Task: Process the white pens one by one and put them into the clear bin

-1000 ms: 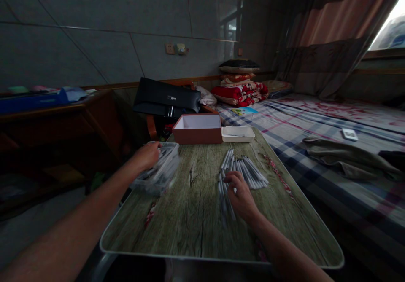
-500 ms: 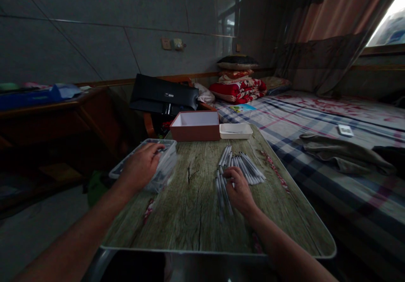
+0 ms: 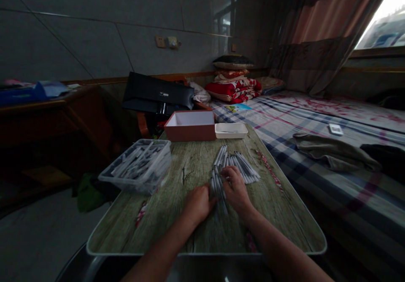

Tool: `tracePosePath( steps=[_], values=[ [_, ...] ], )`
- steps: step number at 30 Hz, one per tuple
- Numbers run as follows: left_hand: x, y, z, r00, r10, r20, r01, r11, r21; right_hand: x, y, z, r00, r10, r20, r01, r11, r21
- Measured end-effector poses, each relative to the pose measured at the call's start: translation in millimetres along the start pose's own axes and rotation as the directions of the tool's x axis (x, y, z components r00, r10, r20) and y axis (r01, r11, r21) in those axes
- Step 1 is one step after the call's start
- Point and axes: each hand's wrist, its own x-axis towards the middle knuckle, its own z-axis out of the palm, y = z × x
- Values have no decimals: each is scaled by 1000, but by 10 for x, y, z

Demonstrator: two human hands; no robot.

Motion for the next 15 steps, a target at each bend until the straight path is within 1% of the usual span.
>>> tracePosePath(
  steps=[3,7,9,11,15],
  values=[
    [9,-48,7,1000,-16,15,16,1000,-19,3,-18,-4,1000,-12,3,12,1000,-1],
    [12,-171,-56,998,-46,45,49,997,-62,-1,-23,-3,1000,-5,13,5,1000,12],
    [7,-197,-88,997,-60,52,64,995,-70,-8,-13,3,1000,5,21,-5,1000,23],
    [-5,-173,-108,996,-78,47,80,996,-48,-15,0,11,1000,11,25,-12,999,33],
    [-25,-33,-104,991,-137,-6,137,990,33,-21,13,17,999,19,48,-21,999,35]
  ],
)
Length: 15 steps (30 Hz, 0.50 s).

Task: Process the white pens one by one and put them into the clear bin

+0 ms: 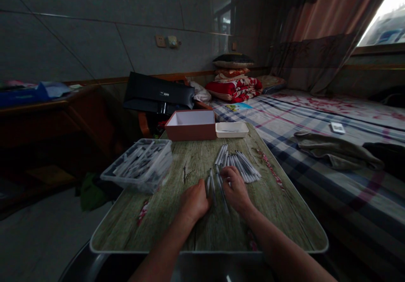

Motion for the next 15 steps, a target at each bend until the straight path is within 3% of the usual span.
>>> tracePosePath(
  steps=[3,6,9,10,12,14,15],
  values=[
    [31,41,16,998,-32,-55,28,998,-61,3,-1,-10,1000,8,1,-8,1000,2],
    [119,-28,14,993,-69,-92,37,950,-311,8,13,-19,999,51,2,-51,998,27],
    [186,-114,3,996,-71,-55,33,859,-511,6,33,1,980,173,94,-186,971,151],
    [191,-128,3,998,-60,-21,34,783,-621,2,34,17,966,214,145,-243,943,226],
    [173,-124,15,998,-20,54,57,493,-868,-12,23,58,921,280,270,-370,845,387],
    [131,-84,38,996,26,81,75,193,-978,-32,-1,97,852,329,407,-507,713,484],
    [107,-58,52,997,37,65,60,131,-990,-41,-12,112,815,344,466,-564,657,501]
  ],
)
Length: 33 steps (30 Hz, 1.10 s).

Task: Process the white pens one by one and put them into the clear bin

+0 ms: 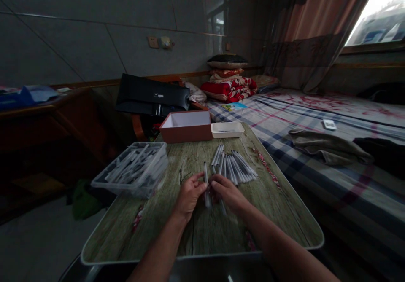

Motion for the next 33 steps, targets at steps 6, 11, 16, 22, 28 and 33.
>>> tracePosePath(
  steps=[6,11,16,22,28,33],
  values=[
    [-35,-28,106,979,197,-43,-190,973,131,-1,-2,-9,992,62,105,-72,993,91],
    [26,-4,89,987,122,-108,-125,992,-17,3,-32,-60,977,24,211,-49,992,116],
    [20,8,97,999,1,48,7,986,-167,-24,-50,-59,972,46,232,-74,991,115],
    [30,-79,106,998,63,22,-61,994,-89,-49,-44,-2,975,122,185,-145,983,116],
    [18,-66,74,985,171,-1,-171,983,64,-91,-104,87,990,9,142,-11,1000,7],
    [-4,-84,112,975,222,-13,-220,973,62,-102,-128,82,992,10,129,-4,999,-43]
  ],
)
